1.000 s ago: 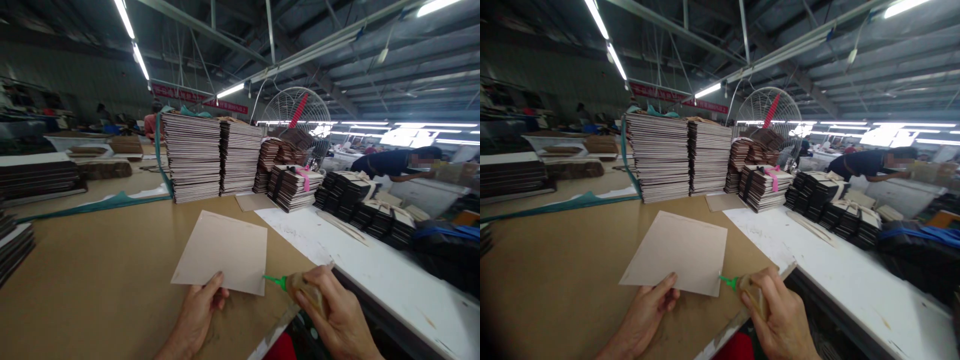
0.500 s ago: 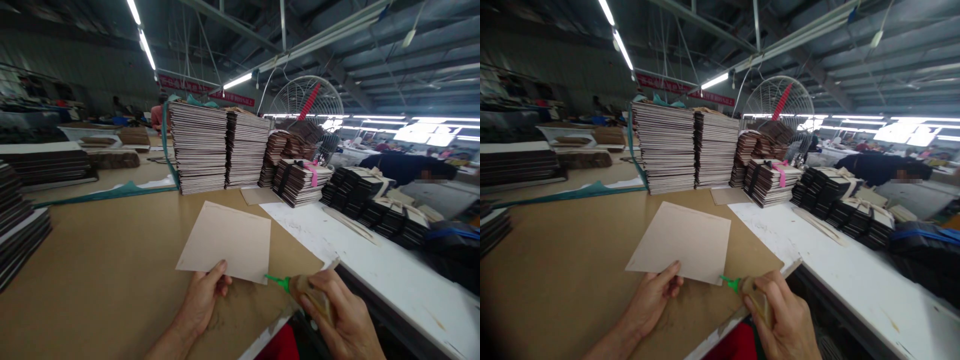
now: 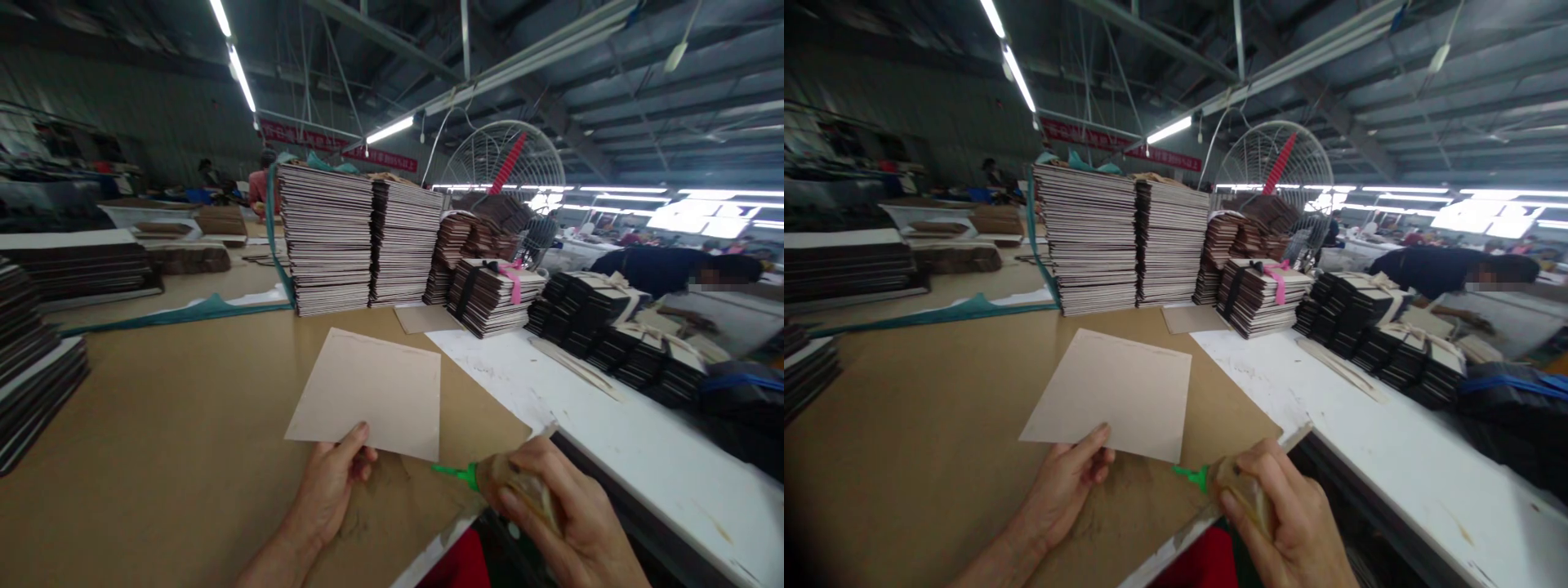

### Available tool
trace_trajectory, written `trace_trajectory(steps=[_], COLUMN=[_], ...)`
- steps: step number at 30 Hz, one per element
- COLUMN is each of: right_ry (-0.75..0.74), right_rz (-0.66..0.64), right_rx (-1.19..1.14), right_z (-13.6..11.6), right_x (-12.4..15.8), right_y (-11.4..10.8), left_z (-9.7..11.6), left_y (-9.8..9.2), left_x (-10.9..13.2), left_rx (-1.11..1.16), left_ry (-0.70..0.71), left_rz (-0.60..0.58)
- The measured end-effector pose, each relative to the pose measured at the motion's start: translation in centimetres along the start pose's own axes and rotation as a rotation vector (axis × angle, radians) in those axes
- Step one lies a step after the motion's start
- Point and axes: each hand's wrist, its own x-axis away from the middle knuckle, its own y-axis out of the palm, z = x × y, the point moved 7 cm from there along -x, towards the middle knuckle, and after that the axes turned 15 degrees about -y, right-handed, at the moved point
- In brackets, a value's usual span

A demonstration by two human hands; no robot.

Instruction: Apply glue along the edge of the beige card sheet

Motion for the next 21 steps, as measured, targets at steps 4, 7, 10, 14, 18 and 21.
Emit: trace_trajectory(steps=[4, 7, 10, 14, 18, 21], right_ry=[0.052, 0.117, 0.100, 0.009, -0.038, -0.029], right_rz=[0.120, 0.204, 0.189, 0.033, 0.125, 0.174], right_rx=[0.031, 0.054, 0.066, 0.030, 0.095, 0.175], right_z=[1.1, 2.5, 2.9, 1.6, 1.1, 1.2], right_x=[-0.2, 0.2, 0.3, -0.2, -0.8, -1.0], right_y=[-1.1, -1.1, -0.6, 0.3, -0.6, -0.9], left_z=[0.0, 0.0, -0.2, -0.2, -0.2, -0.2], left_y=[0.0, 0.1, 0.1, 0.1, 0.0, 0.1], left_x=[0.0, 0.0, 0.0, -0.2, -0.3, -0.3], left_rx=[-0.033, -0.063, -0.089, -0.089, -0.094, -0.110], left_ry=[0.003, -0.010, -0.009, 0.001, -0.007, -0.007], left_rz=[0.000, -0.019, -0.038, -0.046, -0.027, -0.026])
